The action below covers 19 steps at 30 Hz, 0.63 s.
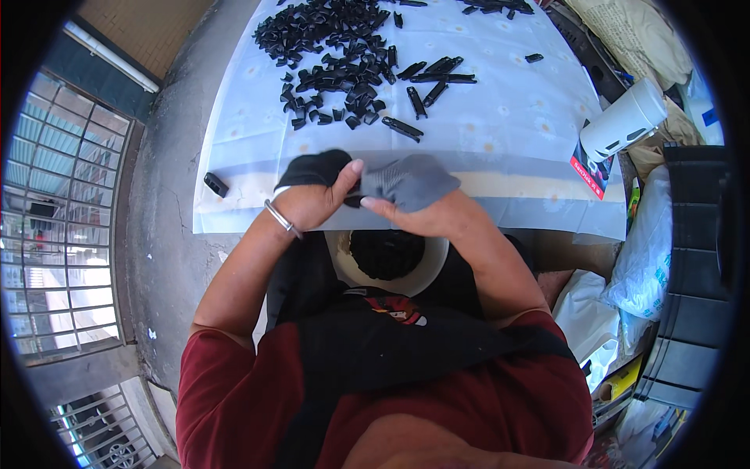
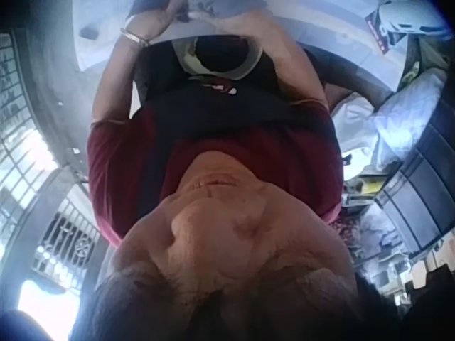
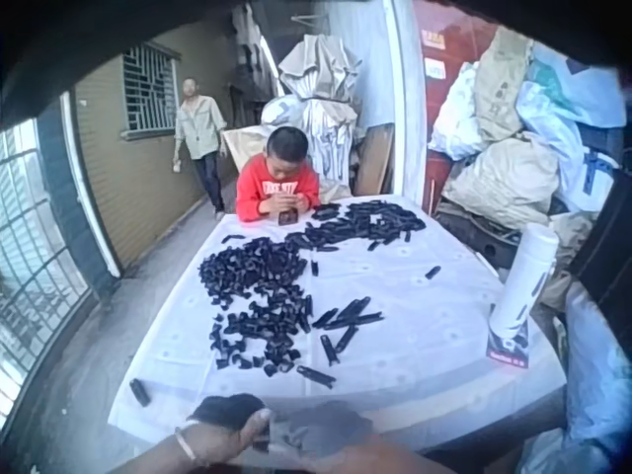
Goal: Picking up small black plastic parts from a table, inspecting them, and placing them into a bucket.
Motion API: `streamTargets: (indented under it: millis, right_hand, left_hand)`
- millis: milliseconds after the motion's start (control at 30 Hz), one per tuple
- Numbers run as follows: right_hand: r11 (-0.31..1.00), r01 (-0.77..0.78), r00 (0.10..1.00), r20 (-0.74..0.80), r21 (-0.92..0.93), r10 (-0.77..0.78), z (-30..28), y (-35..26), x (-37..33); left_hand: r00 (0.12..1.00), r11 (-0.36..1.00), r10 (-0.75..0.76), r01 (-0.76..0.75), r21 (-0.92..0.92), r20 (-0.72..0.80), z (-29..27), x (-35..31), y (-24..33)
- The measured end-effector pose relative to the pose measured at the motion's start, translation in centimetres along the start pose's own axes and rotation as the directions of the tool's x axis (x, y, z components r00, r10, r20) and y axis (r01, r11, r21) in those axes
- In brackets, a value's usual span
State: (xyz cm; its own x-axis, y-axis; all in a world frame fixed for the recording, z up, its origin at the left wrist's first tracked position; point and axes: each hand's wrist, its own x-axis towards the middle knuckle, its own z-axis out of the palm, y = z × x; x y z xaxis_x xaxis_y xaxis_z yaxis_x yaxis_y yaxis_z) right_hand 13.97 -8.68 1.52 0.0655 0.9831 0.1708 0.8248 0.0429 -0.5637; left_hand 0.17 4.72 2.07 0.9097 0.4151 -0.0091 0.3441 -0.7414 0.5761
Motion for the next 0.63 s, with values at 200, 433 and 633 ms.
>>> streamTargets:
  millis: [200, 433, 633]
  right_hand:
    - [0.889, -0.085, 0.902, -0.414, -0.450, -0.123, 0.9, 6.2, 2.0]
    - [0.926, -0.149, 0.972, -0.226, -0.348, 0.071, -0.5, 5.6, 1.2]
    - [0.985, -0.113, 0.948, -0.311, -0.133, 0.066, -1.5, 5.5, 0.9]
  left_hand:
    - [0.948, 0.875, 0.106, 0.055, 0.481, -0.301, 1.7, 5.9, -2.3]
    - [0.911, 0.883, 0.179, 0.017, 0.470, -0.371, 3.3, 6.3, -3.5]
    - [0.937, 0.994, -0.064, 0.089, 0.056, -0.344, 2.4, 4.1, -3.4]
